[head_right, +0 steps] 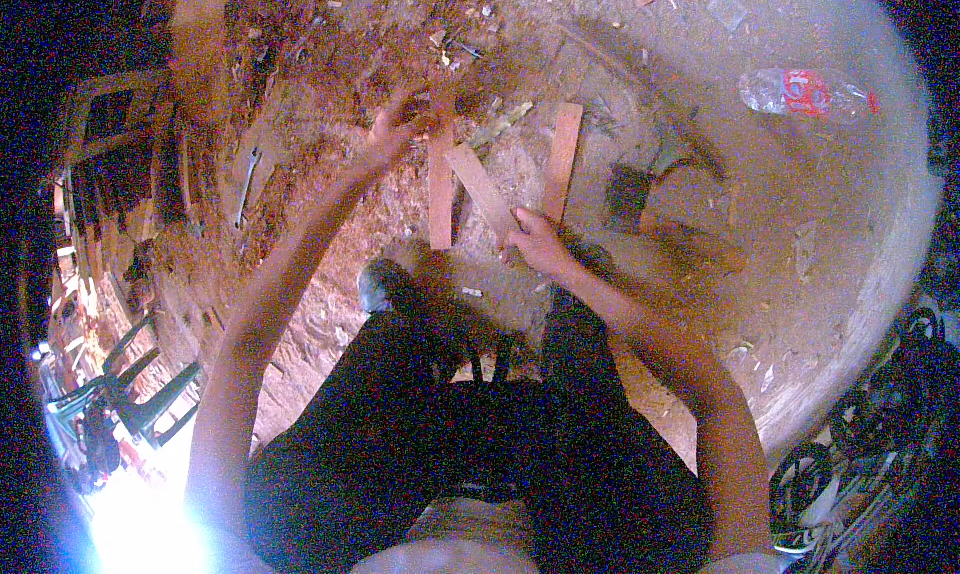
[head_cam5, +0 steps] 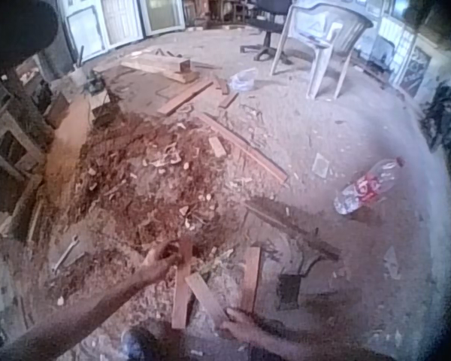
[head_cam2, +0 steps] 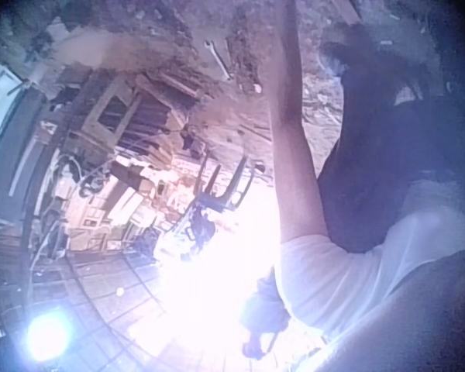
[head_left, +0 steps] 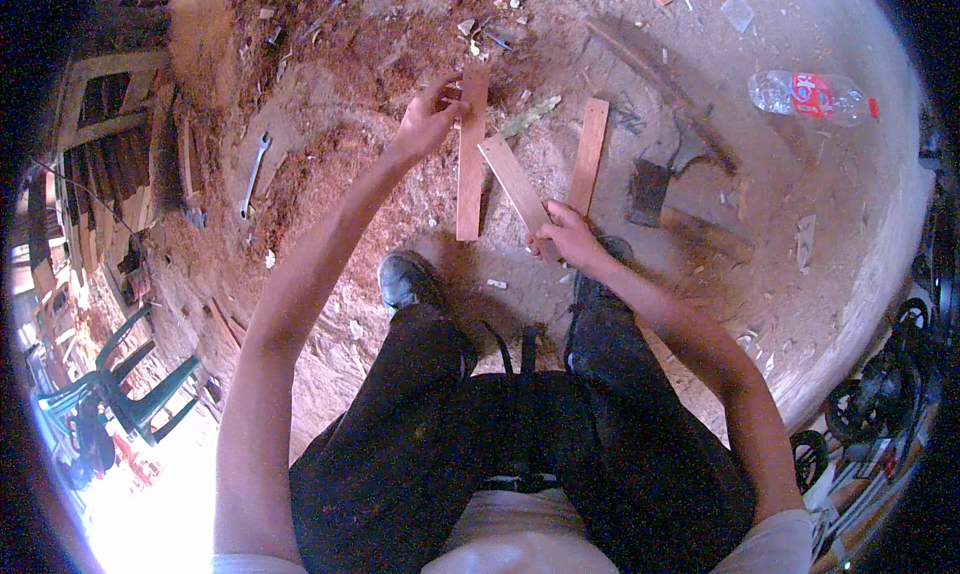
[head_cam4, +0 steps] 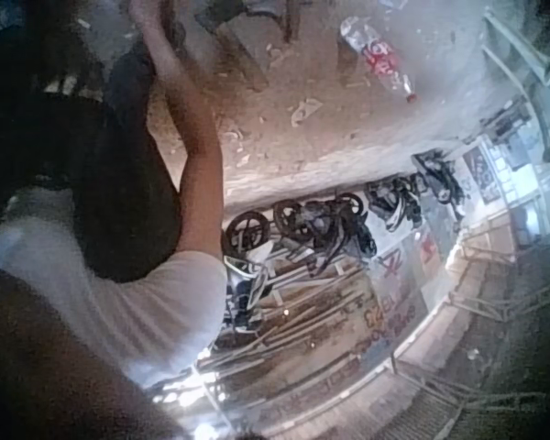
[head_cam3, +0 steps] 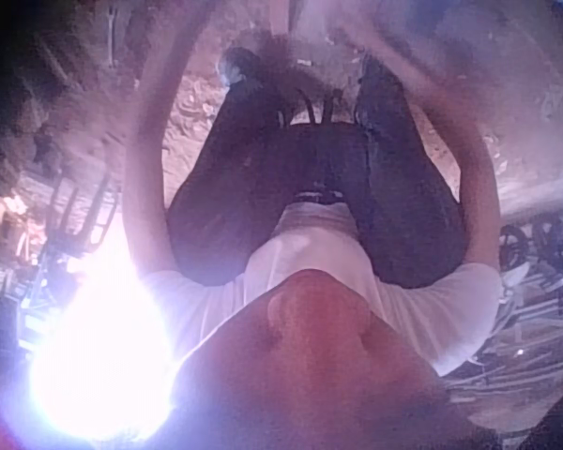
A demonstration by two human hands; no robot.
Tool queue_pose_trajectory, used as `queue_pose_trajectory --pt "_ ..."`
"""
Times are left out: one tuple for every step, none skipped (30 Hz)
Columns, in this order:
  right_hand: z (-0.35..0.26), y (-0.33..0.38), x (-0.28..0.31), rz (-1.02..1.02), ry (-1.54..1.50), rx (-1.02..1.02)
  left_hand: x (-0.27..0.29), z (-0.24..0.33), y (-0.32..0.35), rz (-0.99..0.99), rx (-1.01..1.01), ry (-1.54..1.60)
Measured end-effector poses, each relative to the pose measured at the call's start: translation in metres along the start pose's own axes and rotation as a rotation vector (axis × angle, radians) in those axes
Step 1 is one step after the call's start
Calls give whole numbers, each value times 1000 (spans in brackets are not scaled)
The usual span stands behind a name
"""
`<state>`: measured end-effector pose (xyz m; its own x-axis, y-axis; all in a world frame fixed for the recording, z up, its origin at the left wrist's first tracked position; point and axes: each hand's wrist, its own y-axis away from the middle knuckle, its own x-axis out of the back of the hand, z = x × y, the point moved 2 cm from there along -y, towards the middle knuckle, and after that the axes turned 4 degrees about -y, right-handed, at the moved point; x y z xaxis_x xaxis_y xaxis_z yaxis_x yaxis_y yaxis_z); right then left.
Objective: The person assembles pieces of wood into a rectangular frame by hand, aligning the joints and pressing them together.
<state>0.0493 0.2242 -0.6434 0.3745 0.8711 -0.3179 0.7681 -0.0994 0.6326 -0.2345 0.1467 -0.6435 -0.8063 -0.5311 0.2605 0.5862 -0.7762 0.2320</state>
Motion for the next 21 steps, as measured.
queue_pose_trajectory --pt "-1 3 -3 26 -20 -22 1 -1 1 -18 -6 15" --pt "-3 4 -5 51 -40 -44 4 -1 1 -35 -13 30" --pt "6 3 3 80 -15 -27 -1 4 -1 -61 -27 53" --pt "22 -2 16 110 10 -9 -6 5 -4 -68 -44 49" --pt "31 -7 25 130 34 7 -7 4 -5 -68 -56 40" --pt "26 -10 26 118 66 44 -3 0 -4 -62 -66 27" --pt "20 -12 28 106 99 81 1 -4 -4 -68 -52 35" --pt "14 -15 30 102 94 120 4 -8 -5 -74 -38 42" --pt "7 -16 32 101 90 157 5 -12 -4 -81 -24 52" --pt "-3 -16 34 110 50 194 4 -10 -3 -81 -58 21" --pt "-12 -17 36 118 9 232 3 -8 -1 -81 -92 -11" --pt "-20 -19 44 135 8 262 0 -2 0 -83 -130 -41" --pt "-28 -22 55 156 8 291 -5 3 0 -115 -90 -6" --pt "-32 -21 63 176 8 321 -10 8 1 -147 -51 29" --pt "-51 -19 55 187 -76 333 -8 9 6 -167 -4 54" --pt "-58 -19 55 211 -72 350 -7 10 8 -171 -28 36" --pt "-66 -21 56 235 -69 367 -5 11 11 -174 -51 17" --pt "-68 -22 63 271 -61 383 -9 15 11 -186 -79 7" --pt "-69 -23 69 320 -40 383 -10 19 10 -236 -103 -71" --pt "-68 -23 73 313 -24 374 -7 23 8 -285 -127 -150" --pt "-68 -23 74 301 -9 362 -2 31 9 -332 -146 -232"
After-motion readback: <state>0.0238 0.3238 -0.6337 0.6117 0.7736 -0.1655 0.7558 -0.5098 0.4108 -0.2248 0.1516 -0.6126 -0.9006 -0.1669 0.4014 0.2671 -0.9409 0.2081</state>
